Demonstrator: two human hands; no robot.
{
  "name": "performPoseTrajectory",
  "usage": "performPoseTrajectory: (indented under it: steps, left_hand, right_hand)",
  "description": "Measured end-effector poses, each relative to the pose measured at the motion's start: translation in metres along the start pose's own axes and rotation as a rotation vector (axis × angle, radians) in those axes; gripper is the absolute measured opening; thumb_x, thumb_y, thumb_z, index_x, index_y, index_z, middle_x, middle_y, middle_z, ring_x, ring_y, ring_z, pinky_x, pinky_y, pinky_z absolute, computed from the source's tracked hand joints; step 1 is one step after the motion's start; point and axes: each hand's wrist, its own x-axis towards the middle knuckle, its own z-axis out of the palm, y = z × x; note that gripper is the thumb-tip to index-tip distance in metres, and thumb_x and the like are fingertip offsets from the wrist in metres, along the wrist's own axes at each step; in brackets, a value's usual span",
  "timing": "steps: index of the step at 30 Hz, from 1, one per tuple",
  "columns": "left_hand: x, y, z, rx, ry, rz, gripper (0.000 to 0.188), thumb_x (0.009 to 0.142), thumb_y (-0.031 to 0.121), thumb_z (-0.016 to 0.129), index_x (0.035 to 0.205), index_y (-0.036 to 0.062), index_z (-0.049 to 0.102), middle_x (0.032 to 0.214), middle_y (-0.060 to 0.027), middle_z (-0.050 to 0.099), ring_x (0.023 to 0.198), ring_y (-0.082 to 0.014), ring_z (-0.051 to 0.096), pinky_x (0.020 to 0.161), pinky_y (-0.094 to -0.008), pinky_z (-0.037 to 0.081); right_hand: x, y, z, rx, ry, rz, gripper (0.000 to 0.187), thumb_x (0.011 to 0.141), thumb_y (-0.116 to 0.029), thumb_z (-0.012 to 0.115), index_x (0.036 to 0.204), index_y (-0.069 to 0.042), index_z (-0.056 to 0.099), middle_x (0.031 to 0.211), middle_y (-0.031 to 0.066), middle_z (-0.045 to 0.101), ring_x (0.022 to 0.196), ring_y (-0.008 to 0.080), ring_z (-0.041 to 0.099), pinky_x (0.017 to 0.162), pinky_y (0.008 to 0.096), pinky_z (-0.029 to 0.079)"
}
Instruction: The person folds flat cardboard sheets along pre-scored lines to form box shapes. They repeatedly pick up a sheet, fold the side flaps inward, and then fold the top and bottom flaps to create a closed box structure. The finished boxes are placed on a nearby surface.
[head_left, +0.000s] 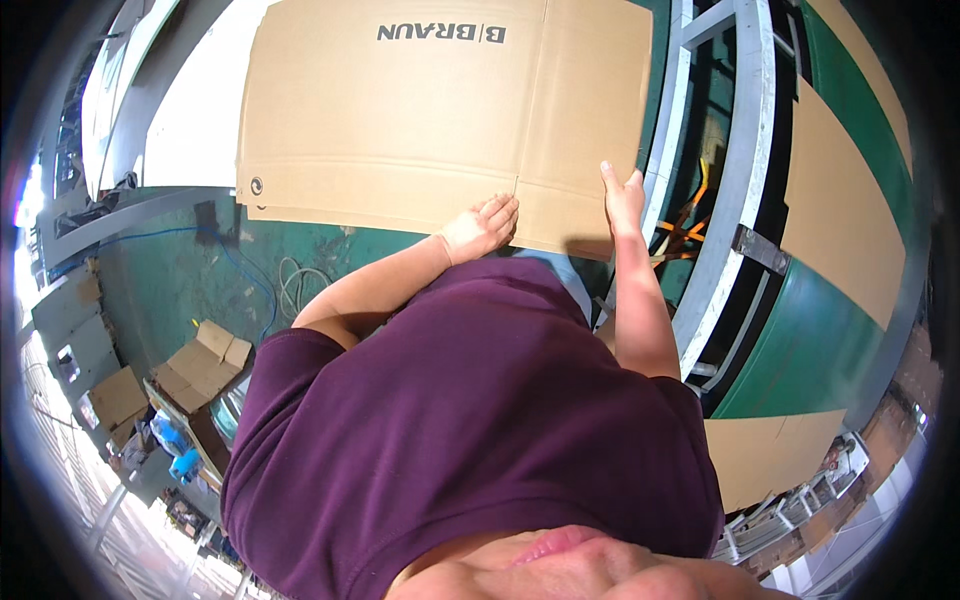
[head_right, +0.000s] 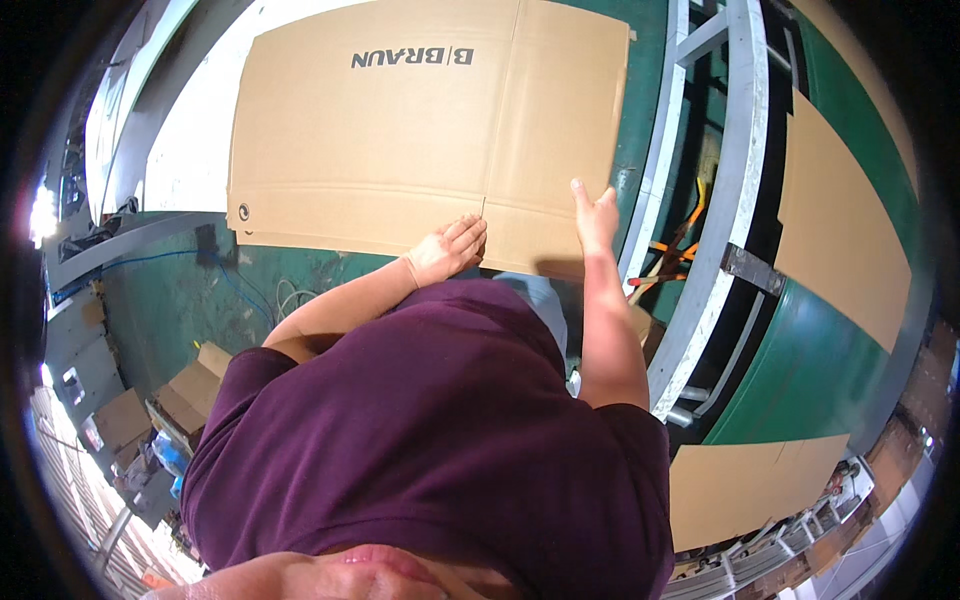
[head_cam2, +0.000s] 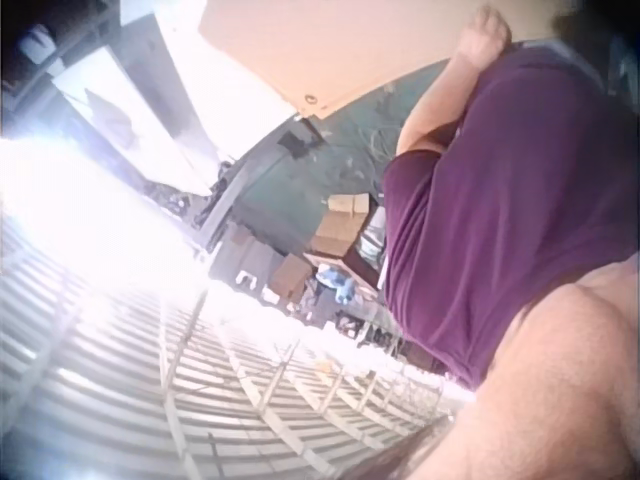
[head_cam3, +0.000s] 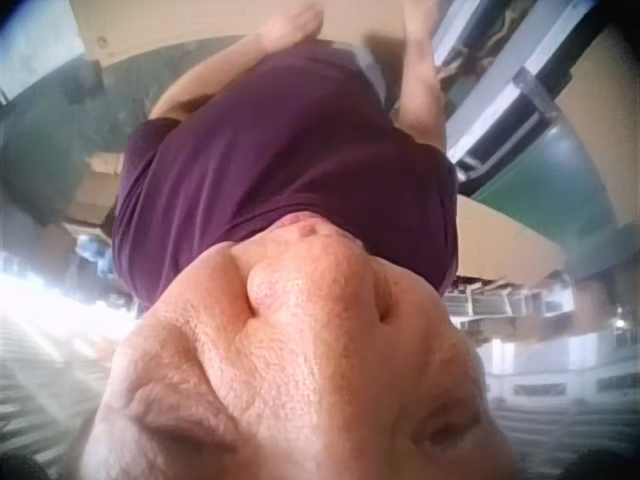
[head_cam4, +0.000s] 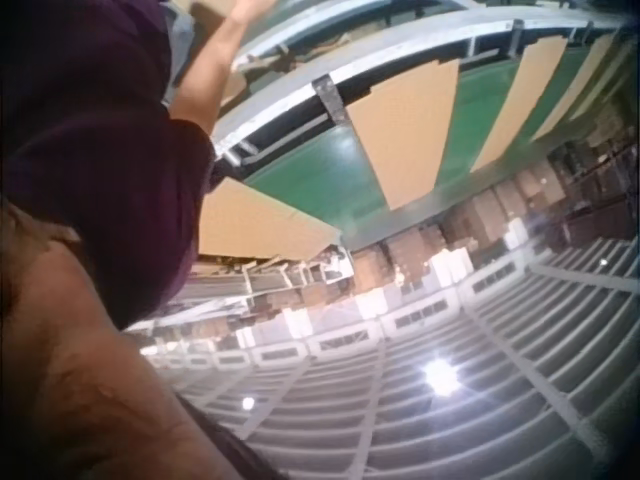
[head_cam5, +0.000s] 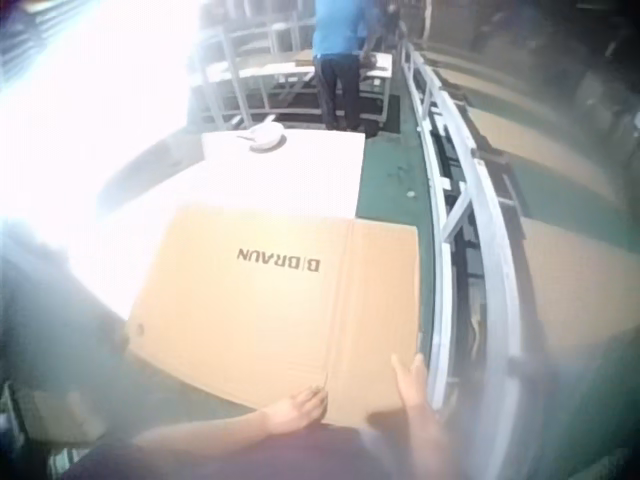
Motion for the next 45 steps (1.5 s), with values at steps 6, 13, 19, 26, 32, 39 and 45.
performPoseTrajectory:
  steps: [6,13,19,26,32,39,45]
  left_hand:
    - [-0.013,-0.002,0.019,0.048,-0.010,-0.009,0.046,0.085,0.024,0.057,0.120,-0.0054,0.055,0.130,-0.0202,0.052,0.123,-0.0333,0.049,0.103,-0.0410,0.041]
    - [-0.014,-0.006,0.027,-0.029,0.071,0.020,0.042,0.085,0.020,0.056,0.117,-0.0073,0.055,0.128,-0.0236,0.052,0.123,-0.0386,0.046,0.105,-0.0434,0.039]
    - [-0.007,-0.001,0.011,-0.078,-0.015,-0.017,0.044,0.085,0.019,0.060,0.119,-0.0062,0.055,0.131,-0.0211,0.049,0.126,-0.0367,0.043,0.104,-0.0426,0.039]
    - [-0.010,0.000,0.010,-0.004,-0.097,-0.035,0.046,0.083,0.019,0.060,0.122,-0.0040,0.053,0.131,-0.0199,0.049,0.126,-0.0365,0.043,0.105,-0.0427,0.039]
    - [-0.033,-0.023,0.039,0.125,-0.217,-0.048,0.042,0.083,0.016,0.056,0.120,-0.0041,0.055,0.132,-0.0196,0.049,0.127,-0.0362,0.042,0.108,-0.0402,0.037]
    - [0.003,0.019,0.004,0.126,-0.311,-0.161,0.041,0.084,0.014,0.056,0.119,-0.0057,0.055,0.131,-0.0203,0.051,0.128,-0.0356,0.042,0.108,-0.0400,0.037]
    - [-0.002,0.016,0.025,0.128,-0.191,-0.228,0.041,0.083,0.014,0.056,0.118,-0.0068,0.055,0.131,-0.0214,0.050,0.126,-0.0367,0.044,0.107,-0.0409,0.039]
  right_hand:
    - [-0.010,-0.003,0.019,-0.114,0.126,0.010,0.077,0.082,-0.052,0.065,0.128,0.004,0.042,0.115,0.0267,0.060,0.107,0.0406,0.059,0.090,0.0447,0.046]
    - [-0.040,0.030,0.023,-0.044,0.315,-0.181,0.071,0.080,-0.031,0.069,0.135,0.002,0.040,0.125,0.0274,0.053,0.118,0.0406,0.050,0.099,0.0453,0.041]
    - [-0.131,0.105,-0.096,-0.042,0.695,-0.055,0.052,0.082,-0.019,0.067,0.127,0.002,0.051,0.123,0.0226,0.056,0.116,0.0386,0.051,0.101,0.0438,0.039]
    - [-0.288,0.313,-0.303,-0.625,1.079,0.717,0.038,0.083,-0.024,0.061,0.116,-0.005,0.058,0.109,0.0203,0.059,0.099,0.0374,0.057,0.084,0.0437,0.046]
    - [-0.296,0.363,-0.337,-1.035,0.689,0.979,0.048,0.090,-0.019,0.050,0.137,-0.013,0.042,0.146,0.0124,0.037,0.135,0.0325,0.033,0.101,0.0472,0.036]
    - [-0.191,0.321,-0.375,-0.825,0.742,-0.066,0.044,0.076,-0.005,0.056,0.120,-0.001,0.055,0.120,0.0191,0.056,0.114,0.0361,0.051,0.098,0.0451,0.040]
    - [-0.243,0.077,-0.446,-0.677,0.953,-0.565,0.037,0.069,0.000,0.057,0.104,-0.007,0.066,0.092,0.0126,0.067,0.080,0.0289,0.064,0.074,0.0349,0.051]
